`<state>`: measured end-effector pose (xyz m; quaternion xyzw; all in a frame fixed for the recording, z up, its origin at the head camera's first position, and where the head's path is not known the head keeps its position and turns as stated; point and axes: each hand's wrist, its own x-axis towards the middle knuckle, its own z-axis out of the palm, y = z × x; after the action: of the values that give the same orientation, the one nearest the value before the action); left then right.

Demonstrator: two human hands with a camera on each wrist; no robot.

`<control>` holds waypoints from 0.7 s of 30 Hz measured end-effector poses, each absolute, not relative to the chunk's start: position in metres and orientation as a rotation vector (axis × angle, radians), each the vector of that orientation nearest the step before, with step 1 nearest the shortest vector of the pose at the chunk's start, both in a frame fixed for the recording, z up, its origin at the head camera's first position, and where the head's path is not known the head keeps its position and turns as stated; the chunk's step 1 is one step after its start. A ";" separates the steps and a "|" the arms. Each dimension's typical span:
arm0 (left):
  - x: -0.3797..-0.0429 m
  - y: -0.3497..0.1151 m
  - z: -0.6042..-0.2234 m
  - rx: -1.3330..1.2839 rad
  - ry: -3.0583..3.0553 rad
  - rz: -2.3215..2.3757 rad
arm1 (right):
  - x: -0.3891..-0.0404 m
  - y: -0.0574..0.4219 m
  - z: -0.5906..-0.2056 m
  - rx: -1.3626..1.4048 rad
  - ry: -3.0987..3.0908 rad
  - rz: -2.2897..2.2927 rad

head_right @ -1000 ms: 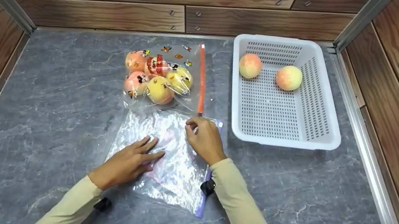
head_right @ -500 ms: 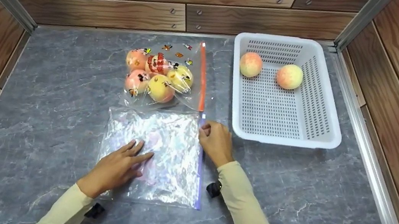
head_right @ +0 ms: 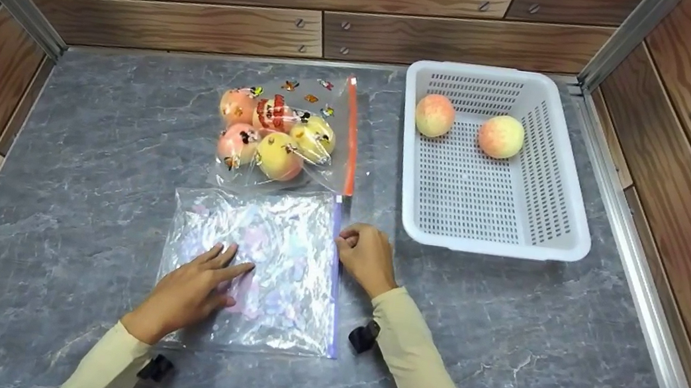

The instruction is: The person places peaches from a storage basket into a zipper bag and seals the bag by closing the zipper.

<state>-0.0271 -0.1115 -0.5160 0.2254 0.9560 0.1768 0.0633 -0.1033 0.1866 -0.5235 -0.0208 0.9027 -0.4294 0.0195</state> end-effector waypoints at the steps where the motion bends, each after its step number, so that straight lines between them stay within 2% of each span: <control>1: -0.027 -0.111 -0.516 0.686 2.893 0.530 | -0.103 0.187 -0.523 -0.038 2.756 -1.374; 7: -0.029 -0.102 -0.514 0.686 2.984 0.583 | -0.101 0.187 -0.519 0.083 2.537 -1.577; 15: -0.049 -0.048 -0.508 0.617 2.849 1.216 | -0.099 0.185 -0.520 0.087 2.443 -1.648; 21: -0.064 -0.020 -0.514 0.385 2.639 1.421 | -0.095 0.179 -0.518 0.057 2.264 -1.742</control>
<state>-0.0642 -0.0196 -0.5135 0.1272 0.8717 0.4693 0.0601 -0.0949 0.1791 -0.5184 0.0198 0.7843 -0.6036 0.1418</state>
